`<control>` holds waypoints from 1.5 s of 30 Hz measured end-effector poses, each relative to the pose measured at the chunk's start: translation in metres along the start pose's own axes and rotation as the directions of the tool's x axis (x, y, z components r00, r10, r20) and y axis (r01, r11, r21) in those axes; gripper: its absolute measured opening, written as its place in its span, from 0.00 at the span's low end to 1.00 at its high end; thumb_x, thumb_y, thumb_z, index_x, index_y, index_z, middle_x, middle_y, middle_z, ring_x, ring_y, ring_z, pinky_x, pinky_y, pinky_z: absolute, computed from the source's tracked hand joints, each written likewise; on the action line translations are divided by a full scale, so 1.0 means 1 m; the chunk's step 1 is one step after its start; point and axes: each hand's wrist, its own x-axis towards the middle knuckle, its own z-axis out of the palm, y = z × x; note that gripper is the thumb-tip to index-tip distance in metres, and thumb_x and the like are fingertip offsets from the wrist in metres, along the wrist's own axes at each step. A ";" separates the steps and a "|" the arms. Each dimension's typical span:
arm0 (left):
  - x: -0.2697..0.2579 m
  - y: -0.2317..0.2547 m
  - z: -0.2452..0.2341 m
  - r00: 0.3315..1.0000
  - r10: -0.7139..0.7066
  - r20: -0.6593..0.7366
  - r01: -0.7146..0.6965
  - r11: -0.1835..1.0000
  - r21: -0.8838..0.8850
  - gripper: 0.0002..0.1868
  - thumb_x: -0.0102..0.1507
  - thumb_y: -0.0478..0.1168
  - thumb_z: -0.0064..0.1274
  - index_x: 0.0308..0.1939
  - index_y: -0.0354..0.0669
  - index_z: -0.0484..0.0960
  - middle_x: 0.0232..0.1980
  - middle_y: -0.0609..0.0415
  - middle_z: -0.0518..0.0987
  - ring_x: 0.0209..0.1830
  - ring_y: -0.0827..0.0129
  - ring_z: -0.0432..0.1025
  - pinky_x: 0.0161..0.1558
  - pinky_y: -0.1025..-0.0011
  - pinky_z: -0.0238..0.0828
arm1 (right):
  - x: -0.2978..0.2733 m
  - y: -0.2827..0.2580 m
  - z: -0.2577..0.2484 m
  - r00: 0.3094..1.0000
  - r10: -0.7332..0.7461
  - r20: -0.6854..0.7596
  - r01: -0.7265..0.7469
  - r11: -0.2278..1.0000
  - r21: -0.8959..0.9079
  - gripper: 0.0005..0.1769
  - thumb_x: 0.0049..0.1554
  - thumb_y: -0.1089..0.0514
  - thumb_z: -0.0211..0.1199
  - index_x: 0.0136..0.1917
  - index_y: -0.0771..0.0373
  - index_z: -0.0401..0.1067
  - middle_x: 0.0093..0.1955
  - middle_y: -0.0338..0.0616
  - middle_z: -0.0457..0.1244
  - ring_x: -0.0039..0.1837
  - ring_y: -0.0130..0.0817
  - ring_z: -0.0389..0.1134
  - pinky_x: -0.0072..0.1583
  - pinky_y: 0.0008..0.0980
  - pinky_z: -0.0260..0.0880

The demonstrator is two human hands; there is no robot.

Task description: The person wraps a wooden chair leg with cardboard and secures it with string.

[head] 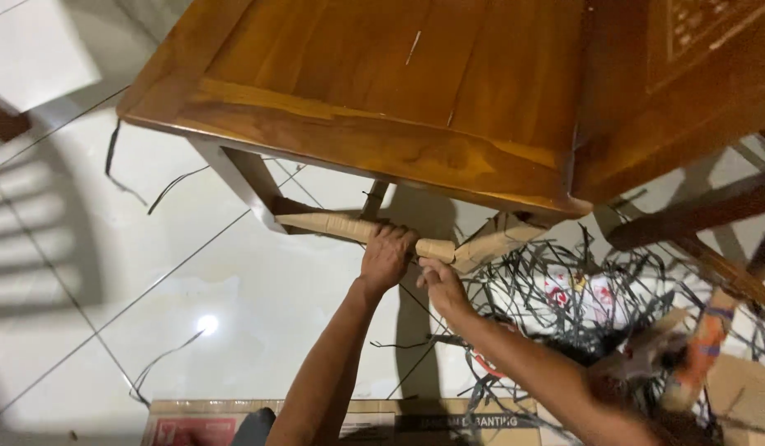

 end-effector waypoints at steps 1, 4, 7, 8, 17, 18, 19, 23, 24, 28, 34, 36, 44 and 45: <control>-0.001 0.000 0.001 1.000 -0.005 -0.003 0.005 1.000 0.004 0.12 0.61 0.47 0.57 0.47 0.59 0.75 0.43 0.60 0.80 0.48 0.63 0.75 0.53 0.61 0.61 | -0.007 -0.021 0.014 0.996 0.035 -0.083 -0.063 0.929 -0.366 0.18 0.64 0.53 0.52 0.64 0.61 0.71 0.42 0.36 0.65 0.49 0.31 0.65 0.54 0.32 0.63; -0.002 -0.005 0.010 1.000 -0.009 0.014 0.009 1.000 -0.004 0.13 0.62 0.47 0.55 0.50 0.60 0.74 0.47 0.61 0.81 0.51 0.65 0.75 0.55 0.61 0.61 | -0.012 -0.030 0.029 0.960 0.061 -0.272 -0.225 0.743 -0.630 0.17 0.65 0.59 0.51 0.62 0.53 0.77 0.42 0.36 0.73 0.51 0.29 0.68 0.54 0.32 0.63; -0.001 0.002 -0.002 1.000 -0.010 0.011 0.010 1.000 0.014 0.14 0.62 0.45 0.55 0.51 0.59 0.74 0.47 0.60 0.81 0.51 0.64 0.75 0.55 0.61 0.61 | -0.017 -0.006 0.030 0.869 0.136 -0.476 -0.312 0.896 -0.314 0.17 0.62 0.55 0.58 0.64 0.52 0.75 0.51 0.40 0.73 0.42 0.26 0.65 0.40 0.27 0.58; -0.001 0.005 -0.010 1.000 -0.024 -0.009 0.025 0.999 0.042 0.13 0.60 0.42 0.56 0.49 0.56 0.75 0.46 0.59 0.82 0.49 0.63 0.75 0.55 0.61 0.61 | -0.019 0.004 0.032 0.804 0.224 -0.551 -0.286 0.958 -0.028 0.20 0.59 0.52 0.63 0.65 0.53 0.73 0.56 0.45 0.72 0.31 0.26 0.60 0.28 0.22 0.52; -0.005 -0.012 0.014 0.975 0.076 -0.210 -0.121 0.970 -0.212 0.23 0.71 0.45 0.23 0.52 0.55 0.79 0.41 0.54 0.81 0.47 0.62 0.75 0.59 0.62 0.57 | 0.017 0.014 0.065 0.604 0.328 -0.726 -0.037 0.922 0.386 0.10 0.51 0.52 0.75 0.44 0.52 0.76 0.41 0.28 0.71 0.31 0.18 0.60 0.29 0.20 0.41; -0.004 -0.008 0.006 0.973 0.073 -0.219 -0.120 0.970 -0.213 0.23 0.71 0.45 0.23 0.52 0.55 0.79 0.41 0.54 0.81 0.47 0.62 0.75 0.59 0.62 0.57 | 0.016 0.014 0.066 0.609 0.320 -0.726 -0.035 0.925 0.379 0.10 0.51 0.52 0.75 0.44 0.52 0.76 0.41 0.28 0.71 0.31 0.18 0.60 0.29 0.20 0.41; -0.003 -0.005 0.000 0.974 0.054 -0.219 -0.089 0.984 -0.154 0.17 0.68 0.44 0.33 0.49 0.58 0.81 0.38 0.57 0.82 0.46 0.63 0.75 0.58 0.63 0.58 | 0.016 0.015 0.067 0.621 0.307 -0.721 -0.023 0.927 0.375 0.09 0.55 0.52 0.70 0.48 0.53 0.75 0.46 0.31 0.71 0.31 0.19 0.57 0.29 0.19 0.42; -0.005 -0.001 -0.006 0.980 0.024 -0.197 -0.048 0.992 -0.116 0.12 0.66 0.43 0.44 0.47 0.65 0.81 0.36 0.63 0.82 0.46 0.69 0.75 0.58 0.66 0.59 | 0.021 0.028 0.061 0.627 0.316 -0.712 -0.061 0.931 0.359 0.08 0.58 0.52 0.65 0.47 0.56 0.76 0.40 0.29 0.67 0.31 0.22 0.54 0.28 0.19 0.41; -0.005 -0.001 -0.008 0.980 0.023 -0.196 -0.045 0.993 -0.113 0.12 0.66 0.43 0.44 0.47 0.65 0.81 0.36 0.63 0.82 0.46 0.69 0.75 0.58 0.66 0.59 | 0.022 0.023 0.063 0.629 0.318 -0.709 -0.064 0.930 0.361 0.08 0.58 0.52 0.65 0.47 0.56 0.76 0.40 0.29 0.67 0.31 0.22 0.54 0.28 0.19 0.41; -0.005 0.002 -0.017 0.981 0.041 -0.190 -0.063 0.992 -0.109 0.10 0.66 0.40 0.45 0.45 0.59 0.81 0.37 0.59 0.83 0.45 0.64 0.76 0.57 0.63 0.61 | 0.011 -0.016 0.090 0.689 0.330 -0.645 -0.025 0.901 0.434 0.07 0.58 0.56 0.62 0.39 0.55 0.67 0.30 0.29 0.51 0.31 0.22 0.50 0.28 0.22 0.39; -0.005 -0.005 -0.006 0.990 0.058 -0.127 -0.076 0.988 -0.135 0.10 0.65 0.42 0.46 0.49 0.61 0.78 0.39 0.59 0.82 0.48 0.65 0.76 0.60 0.62 0.60 | 0.002 -0.052 0.118 0.752 0.292 -0.591 0.086 0.845 0.527 0.19 0.58 0.41 0.65 0.40 0.54 0.62 0.32 0.31 0.49 0.31 0.22 0.50 0.27 0.19 0.40; -0.005 -0.002 -0.009 0.990 0.063 -0.128 -0.078 0.990 -0.116 0.10 0.64 0.44 0.48 0.50 0.61 0.77 0.39 0.60 0.81 0.48 0.66 0.75 0.61 0.61 0.59 | 0.005 -0.050 0.114 0.760 0.295 -0.578 0.050 0.861 0.506 0.23 0.61 0.38 0.63 0.38 0.55 0.60 0.29 0.30 0.43 0.30 0.22 0.46 0.27 0.18 0.39; 0.000 -0.007 0.005 0.992 0.085 0.091 -0.079 0.995 -0.061 0.30 0.63 0.53 0.48 0.65 0.42 0.73 0.56 0.42 0.82 0.64 0.52 0.71 0.74 0.54 0.49 | -0.012 -0.079 0.147 0.777 0.315 -0.546 0.038 0.842 0.539 0.23 0.56 0.35 0.70 0.39 0.52 0.65 0.29 0.32 0.56 0.30 0.26 0.53 0.29 0.20 0.40; 0.003 0.000 -0.013 0.993 0.080 0.089 -0.075 0.995 -0.058 0.30 0.63 0.53 0.48 0.65 0.42 0.73 0.56 0.42 0.82 0.64 0.52 0.71 0.74 0.54 0.49 | 0.002 -0.040 0.119 0.779 0.315 -0.542 0.034 0.842 0.538 0.23 0.56 0.35 0.70 0.39 0.52 0.65 0.29 0.32 0.56 0.30 0.26 0.53 0.29 0.20 0.40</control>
